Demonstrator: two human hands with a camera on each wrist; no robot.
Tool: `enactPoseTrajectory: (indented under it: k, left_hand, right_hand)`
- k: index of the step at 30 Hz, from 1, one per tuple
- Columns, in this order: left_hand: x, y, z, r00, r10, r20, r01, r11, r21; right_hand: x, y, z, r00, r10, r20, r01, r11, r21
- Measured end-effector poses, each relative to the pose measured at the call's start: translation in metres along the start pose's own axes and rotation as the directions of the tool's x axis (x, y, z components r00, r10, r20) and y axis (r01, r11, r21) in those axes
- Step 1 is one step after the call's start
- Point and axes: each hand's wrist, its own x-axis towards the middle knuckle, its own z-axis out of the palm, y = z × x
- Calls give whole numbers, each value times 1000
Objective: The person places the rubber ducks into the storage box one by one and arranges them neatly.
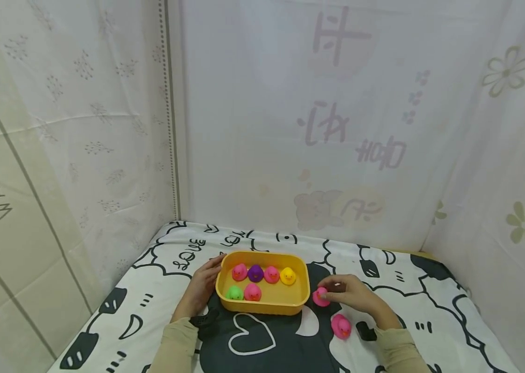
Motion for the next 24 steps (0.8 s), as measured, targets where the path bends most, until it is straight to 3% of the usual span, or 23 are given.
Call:
enactPoseTrajectory:
  k: [12,19,24]
  left_hand:
    - [0,-5,-4,1000,-4,7,4,1000,-25]
    - [2,-5,-4,1000,13,13,-13,1000,-25]
    - [1,-7,-3,1000,9,14,-9,1000,-18]
  right_hand:
    - [17,-30,-24,995,-89,-41,86,994,-69]
    - [40,-50,-24,981,-193,14,193,974,-119]
    - [56,-61,-14,982,-174,75,181,978,-101]
